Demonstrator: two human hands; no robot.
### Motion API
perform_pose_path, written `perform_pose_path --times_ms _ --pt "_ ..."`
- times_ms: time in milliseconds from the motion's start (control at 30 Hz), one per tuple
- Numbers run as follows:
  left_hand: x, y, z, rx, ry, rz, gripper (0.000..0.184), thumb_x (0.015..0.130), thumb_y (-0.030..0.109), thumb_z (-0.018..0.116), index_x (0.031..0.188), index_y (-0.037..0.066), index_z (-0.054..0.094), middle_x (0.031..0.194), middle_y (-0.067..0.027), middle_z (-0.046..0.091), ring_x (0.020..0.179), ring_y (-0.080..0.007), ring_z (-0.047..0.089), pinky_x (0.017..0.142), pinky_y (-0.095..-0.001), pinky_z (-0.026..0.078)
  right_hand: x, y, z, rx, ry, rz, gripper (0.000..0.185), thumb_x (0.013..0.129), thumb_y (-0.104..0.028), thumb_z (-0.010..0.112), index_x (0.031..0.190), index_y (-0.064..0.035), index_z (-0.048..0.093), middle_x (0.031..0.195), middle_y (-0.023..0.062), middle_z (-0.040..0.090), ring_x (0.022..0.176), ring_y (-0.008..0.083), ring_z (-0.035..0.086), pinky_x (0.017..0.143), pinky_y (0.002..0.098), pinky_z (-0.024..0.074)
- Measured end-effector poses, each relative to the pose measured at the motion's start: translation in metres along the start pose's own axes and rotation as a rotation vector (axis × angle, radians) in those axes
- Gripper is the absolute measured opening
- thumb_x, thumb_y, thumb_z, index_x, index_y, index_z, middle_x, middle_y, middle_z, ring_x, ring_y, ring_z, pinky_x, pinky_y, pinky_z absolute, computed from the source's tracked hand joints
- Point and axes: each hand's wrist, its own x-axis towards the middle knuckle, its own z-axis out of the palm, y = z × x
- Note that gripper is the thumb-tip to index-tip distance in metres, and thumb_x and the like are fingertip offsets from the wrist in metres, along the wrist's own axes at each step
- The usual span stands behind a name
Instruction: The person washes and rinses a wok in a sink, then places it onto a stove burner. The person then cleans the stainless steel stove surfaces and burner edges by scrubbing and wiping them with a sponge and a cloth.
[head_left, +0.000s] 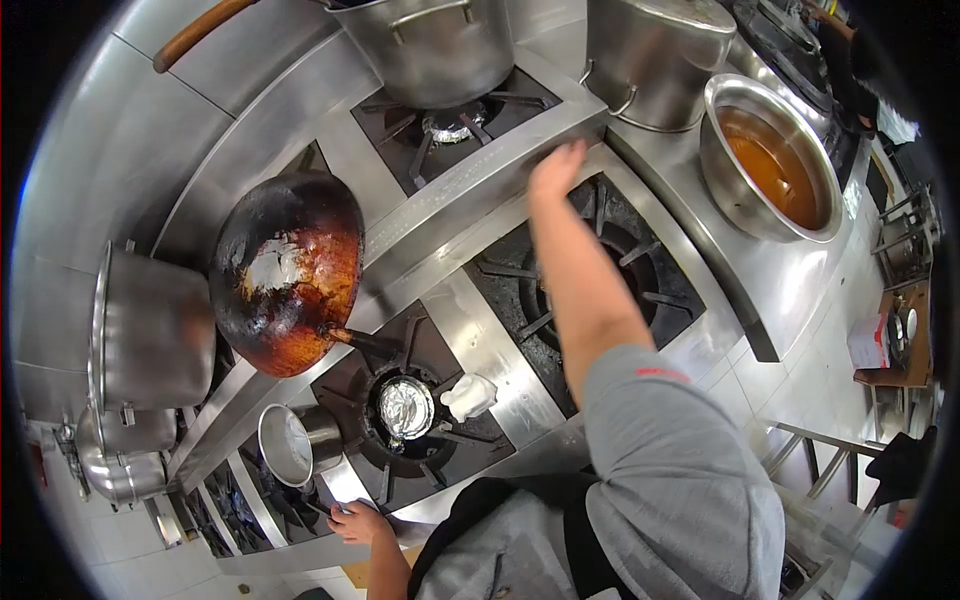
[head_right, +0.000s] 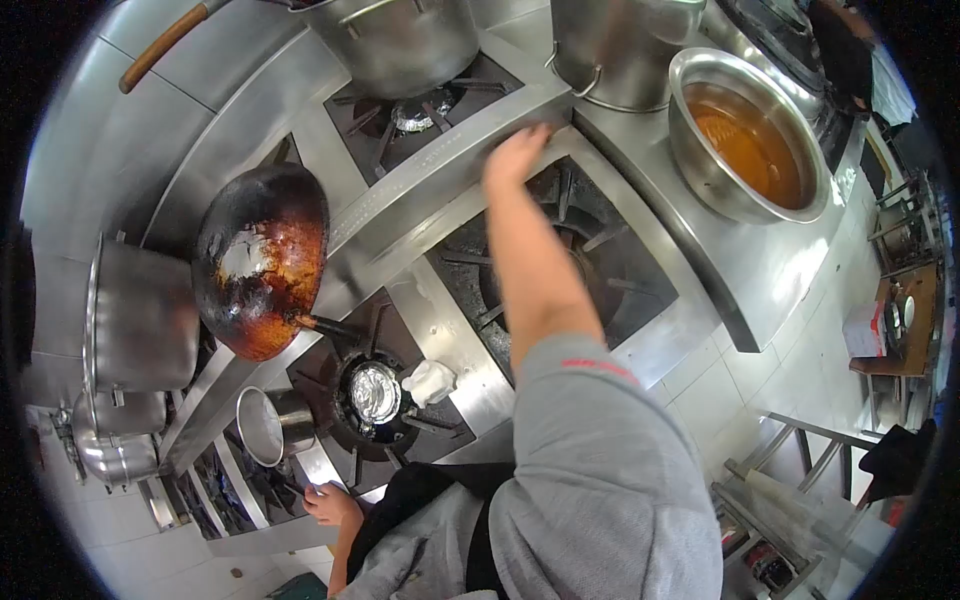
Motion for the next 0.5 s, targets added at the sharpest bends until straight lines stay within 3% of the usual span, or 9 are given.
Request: perform_pose_path --times_ms 67,100,200,267,333,400,500 --pt "0.001 -0.006 0.009 -0.016 0.016 0.008 0.036 0.084 0.032 0.041 0.116 0.020 0.049 0.135 -0.0109 0.038 0.123 -0.0274 0.040 0.097 -0.0518 0.026 -0.070 0.042 0.031 0.212 -0.113 -0.108 0.053 0.093 -0.008 0.036 0.138 0.0075 0.014 0.144 0.0288 0.013 0.136 0.0353 0.015 0.112 0.0379 0.0126" --pt "0.002 -0.008 0.012 -0.026 0.041 0.016 0.036 0.084 0.032 0.041 0.117 0.020 0.049 0.135 -0.0110 0.039 0.123 -0.0276 0.039 0.097 -0.0523 0.026 -0.123 0.034 0.033 0.083 -0.241 -0.196 0.056 0.093 -0.008 0.036 0.139 0.0068 0.009 0.147 0.0270 0.003 0.138 0.0350 0.000 0.112 0.0386 0.0028" --pt "0.001 0.003 0.000 -0.033 0.008 -0.010 0.038 0.084 0.034 0.040 0.117 0.019 0.049 0.135 -0.0104 0.038 0.125 -0.0279 0.038 0.099 -0.0559 0.024 -0.151 0.002 0.030 0.017 -0.376 -0.044 0.060 0.094 -0.013 0.036 0.139 0.0082 0.004 0.148 0.0250 0.001 0.138 0.0313 0.002 0.112 0.0355 0.0023" --pt "0.000 -0.001 0.002 -0.012 -0.016 -0.027 0.038 0.085 0.035 0.039 0.118 0.018 0.049 0.136 -0.0092 0.038 0.125 -0.0273 0.038 0.101 -0.0579 0.023 -0.101 0.012 0.031 -0.004 -0.220 -0.229 0.057 0.094 -0.009 0.035 0.140 0.0054 0.007 0.147 0.0258 0.000 0.138 0.0341 -0.002 0.112 0.0388 0.0007" --pt "0.000 -0.001 0.005 -0.008 -0.008 -0.041 0.038 0.085 0.035 0.039 0.118 0.018 0.049 0.136 -0.0090 0.038 0.125 -0.0273 0.038 0.101 -0.0578 0.022 -0.041 -0.010 0.014 0.081 -0.202 -0.229 0.055 0.094 -0.010 0.034 0.140 0.0054 0.008 0.147 0.0251 0.006 0.138 0.0320 0.006 0.113 0.0372 0.0057" --pt "0.004 -0.004 0.008 0.003 0.001 -0.054 0.038 0.085 0.035 0.039 0.117 0.018 0.049 0.135 -0.0088 0.038 0.125 -0.0273 0.038 0.101 -0.0577 0.022 0.000 -0.023 0.003 -0.099 -0.146 -0.218 0.053 0.094 -0.008 0.033 0.140 0.0062 0.009 0.147 0.0250 0.009 0.138 0.0315 0.010 0.113 0.0370 0.0074" --pt "0.004 -0.009 0.014 -0.025 0.027 -0.005 0.037 0.085 0.035 0.040 0.117 0.019 0.050 0.134 -0.0077 0.040 0.124 -0.0268 0.040 0.100 -0.0576 0.022 -0.054 -0.018 0.022 -0.012 -0.150 -0.261 0.057 0.093 -0.008 0.034 0.140 0.0071 0.005 0.147 0.0260 0.007 0.138 0.0342 0.005 0.113 0.0393 0.0045"
